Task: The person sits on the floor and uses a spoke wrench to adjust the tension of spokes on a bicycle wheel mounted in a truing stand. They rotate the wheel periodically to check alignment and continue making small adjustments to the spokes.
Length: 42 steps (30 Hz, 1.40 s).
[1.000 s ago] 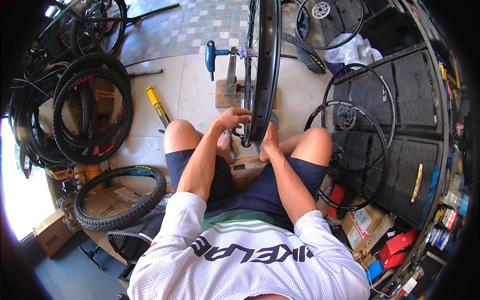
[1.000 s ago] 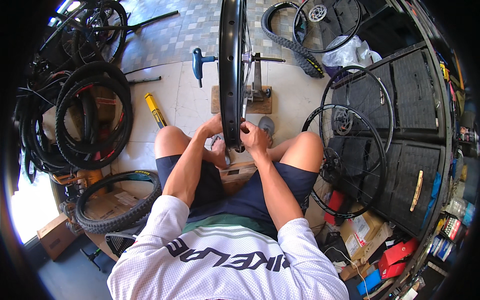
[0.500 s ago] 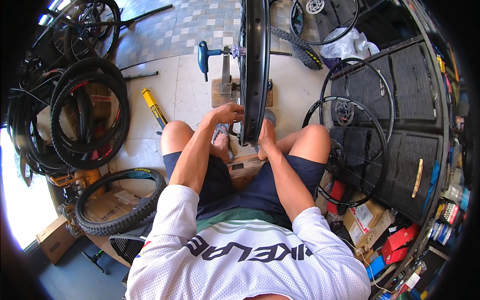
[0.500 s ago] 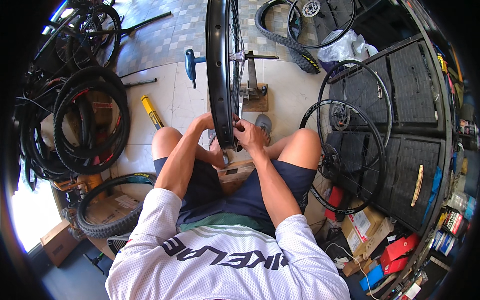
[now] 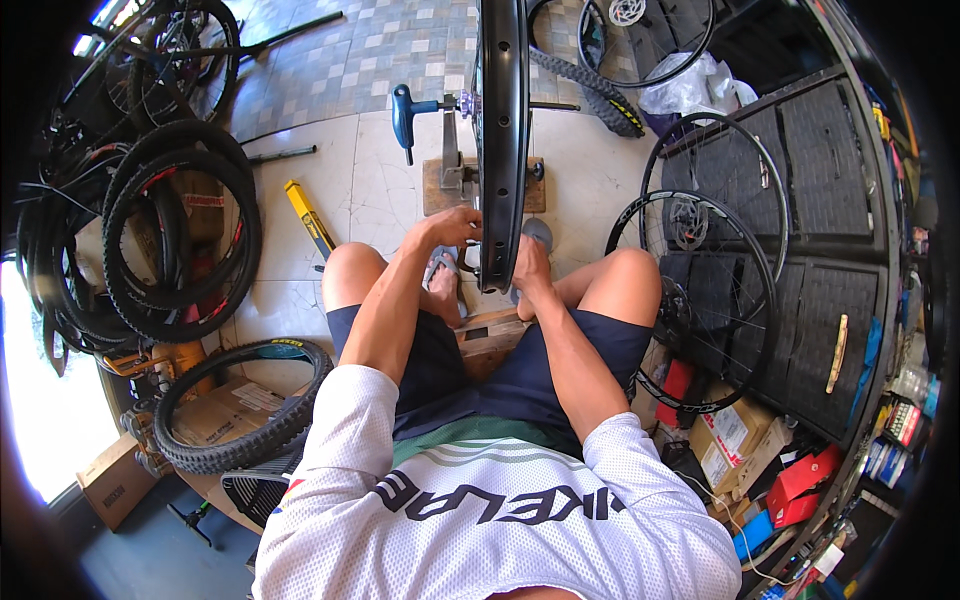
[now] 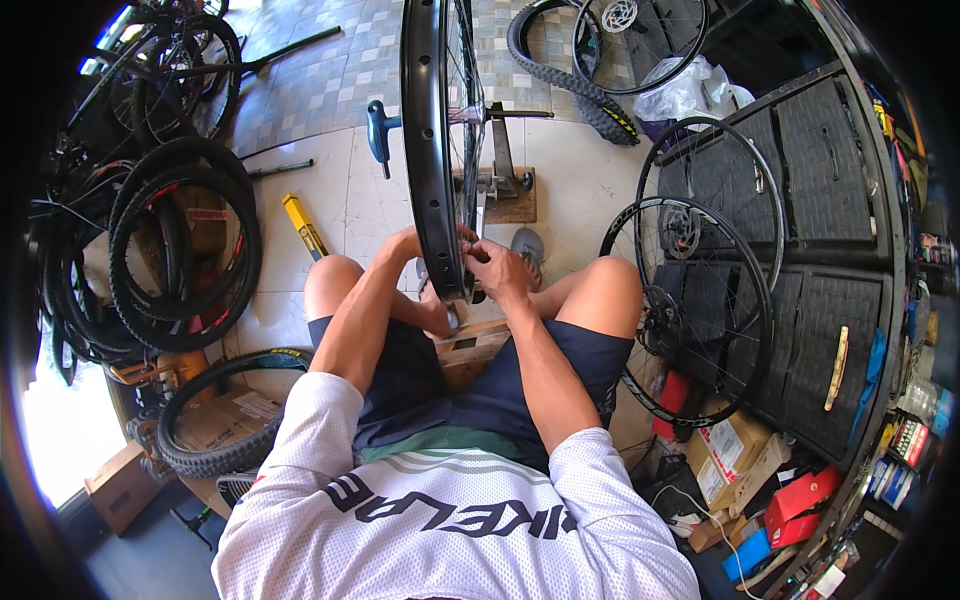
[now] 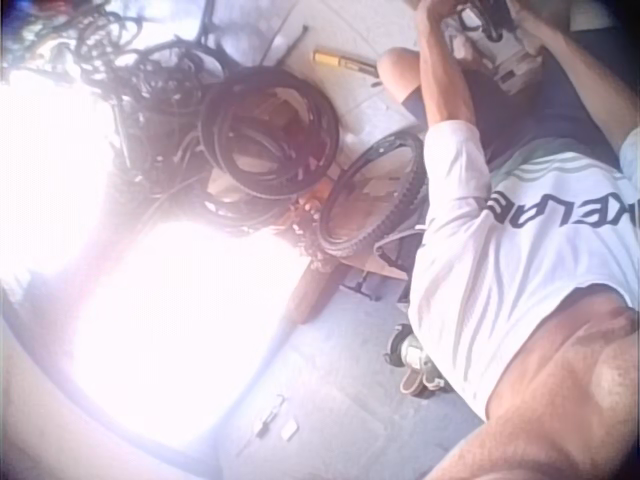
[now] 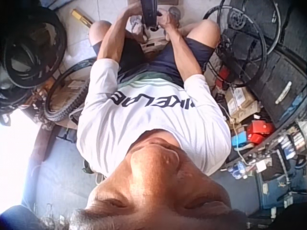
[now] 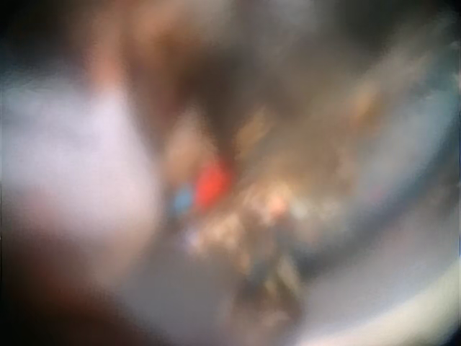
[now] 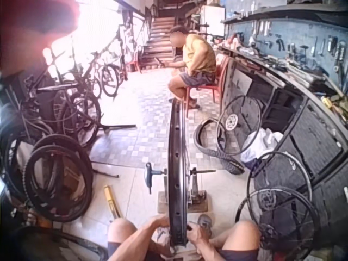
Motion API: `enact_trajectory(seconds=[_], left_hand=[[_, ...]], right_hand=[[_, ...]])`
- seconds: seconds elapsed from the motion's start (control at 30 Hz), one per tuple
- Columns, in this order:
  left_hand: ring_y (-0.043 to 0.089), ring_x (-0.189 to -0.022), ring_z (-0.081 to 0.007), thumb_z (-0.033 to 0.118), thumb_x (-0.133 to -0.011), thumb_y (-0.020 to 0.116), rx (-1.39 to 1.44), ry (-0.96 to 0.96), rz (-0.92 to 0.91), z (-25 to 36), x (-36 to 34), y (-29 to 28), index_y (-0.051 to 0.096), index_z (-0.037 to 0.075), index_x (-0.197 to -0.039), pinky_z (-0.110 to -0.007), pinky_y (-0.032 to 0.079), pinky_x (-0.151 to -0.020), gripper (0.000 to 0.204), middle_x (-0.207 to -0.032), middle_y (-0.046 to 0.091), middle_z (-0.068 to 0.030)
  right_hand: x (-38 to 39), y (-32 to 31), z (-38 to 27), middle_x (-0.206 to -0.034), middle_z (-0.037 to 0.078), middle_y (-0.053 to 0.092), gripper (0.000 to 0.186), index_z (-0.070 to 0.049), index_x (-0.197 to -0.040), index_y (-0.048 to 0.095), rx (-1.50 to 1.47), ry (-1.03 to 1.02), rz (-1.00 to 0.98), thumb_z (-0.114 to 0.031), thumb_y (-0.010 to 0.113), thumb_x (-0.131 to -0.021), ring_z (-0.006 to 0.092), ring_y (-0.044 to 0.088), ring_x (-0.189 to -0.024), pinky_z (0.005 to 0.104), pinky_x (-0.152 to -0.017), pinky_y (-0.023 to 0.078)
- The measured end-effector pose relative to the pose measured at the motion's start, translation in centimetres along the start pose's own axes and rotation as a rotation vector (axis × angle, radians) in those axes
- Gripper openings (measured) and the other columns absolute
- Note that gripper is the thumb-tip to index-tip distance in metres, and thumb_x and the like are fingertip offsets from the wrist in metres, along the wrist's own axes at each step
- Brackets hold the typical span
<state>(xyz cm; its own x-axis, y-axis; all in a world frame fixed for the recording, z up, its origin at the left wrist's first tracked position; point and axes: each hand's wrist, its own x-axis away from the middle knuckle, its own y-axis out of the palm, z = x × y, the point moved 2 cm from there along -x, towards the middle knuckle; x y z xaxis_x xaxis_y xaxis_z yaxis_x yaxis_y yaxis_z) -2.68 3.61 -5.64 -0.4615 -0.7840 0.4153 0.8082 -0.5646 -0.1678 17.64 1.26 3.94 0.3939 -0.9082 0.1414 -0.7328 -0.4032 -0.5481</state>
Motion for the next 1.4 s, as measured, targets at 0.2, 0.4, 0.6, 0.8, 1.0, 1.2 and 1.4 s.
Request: enact_trajectory(seconds=[0.2,0.4,0.6,0.8,1.0,1.2,1.4], left_hand=[[0.063,-0.066,-0.0226,0.019,-0.076,0.068,-0.103,0.022,0.271,1.1,-0.2,1.4,0.068,-0.001,-0.086,-0.038,0.05,-0.061,0.022,-0.07,0.064,-0.0187],[0.06,-0.057,-0.0251,0.018,-0.07,0.069,0.002,0.011,0.491,0.9,0.3,2.9,0.063,-0.001,-0.069,-0.04,0.048,-0.058,0.02,-0.06,0.059,-0.0184],[0.058,-0.056,-0.0225,0.017,-0.07,0.071,0.114,0.002,0.565,0.5,0.6,3.3,0.062,-0.002,-0.066,-0.039,0.048,-0.057,0.021,-0.058,0.056,-0.0175],[0.055,-0.059,-0.0121,0.029,-0.083,0.072,0.039,0.053,0.551,2.4,2.1,2.4,0.066,-0.002,-0.069,-0.032,0.045,-0.053,0.035,-0.056,0.055,-0.0054],[0.061,-0.068,-0.0133,0.042,-0.093,0.065,0.133,0.03,0.716,5.6,3.4,1.3,0.067,-0.002,-0.107,-0.029,0.05,-0.057,0.046,-0.085,0.069,-0.0079],[0.061,-0.069,-0.0132,0.025,-0.097,0.06,0.32,0.141,0.654,5.2,2.7,2.1,0.066,-0.004,-0.108,-0.028,0.05,-0.059,0.031,-0.085,0.07,-0.0083],[0.057,-0.06,-0.0129,0.013,-0.086,0.062,0.184,0.131,0.751,5.6,3.1,1.9,0.067,-0.003,-0.093,-0.032,0.046,-0.055,0.018,-0.067,0.064,-0.0105]], right_hand=[[0.0,0.1,1.3,-0.086,0.013,0.073,0.026,-0.006,-0.097,0.071,-0.056,0.013,0.018,-0.029,0.068,-0.084,0.0271,0.071,-0.079,0.036,-0.069,0.053],[-0.7,0.5,2.2,-0.088,0.013,0.073,0.028,-0.005,-0.098,0.07,-0.024,0.071,0.003,-0.03,0.067,-0.086,0.0258,0.071,-0.08,0.0362,-0.071,0.052],[-0.9,0.6,1.5,-0.089,0.013,0.073,0.029,-0.005,-0.099,0.071,-0.009,0.134,-0.042,-0.032,0.066,-0.088,0.0265,0.071,-0.082,0.0366,-0.073,0.052],[-1.0,0.8,2.3,-0.088,0.012,0.073,0.029,-0.005,-0.099,0.071,-0.014,0.08,-0.005,-0.031,0.067,-0.086,0.0275,0.071,-0.08,0.0371,-0.072,0.052],[-1.4,0.8,3.3,-0.084,0.014,0.072,0.03,-0.001,-0.094,0.069,-0.232,0.118,0.127,-0.03,0.07,-0.084,0.0267,0.07,-0.077,0.0363,-0.07,0.052],[-1.6,0.7,3.8,-0.082,0.014,0.072,0.03,0.0,-0.092,0.067,-0.201,0.215,0.22,-0.029,0.07,-0.083,0.0268,0.07,-0.076,0.0369,-0.07,0.052],[-2.0,1.4,5.1,-0.084,0.015,0.072,0.032,0.0,-0.093,0.068,-0.175,0.303,0.135,-0.031,0.07,-0.081,0.027,0.07,-0.077,0.0371,-0.071,0.052]])
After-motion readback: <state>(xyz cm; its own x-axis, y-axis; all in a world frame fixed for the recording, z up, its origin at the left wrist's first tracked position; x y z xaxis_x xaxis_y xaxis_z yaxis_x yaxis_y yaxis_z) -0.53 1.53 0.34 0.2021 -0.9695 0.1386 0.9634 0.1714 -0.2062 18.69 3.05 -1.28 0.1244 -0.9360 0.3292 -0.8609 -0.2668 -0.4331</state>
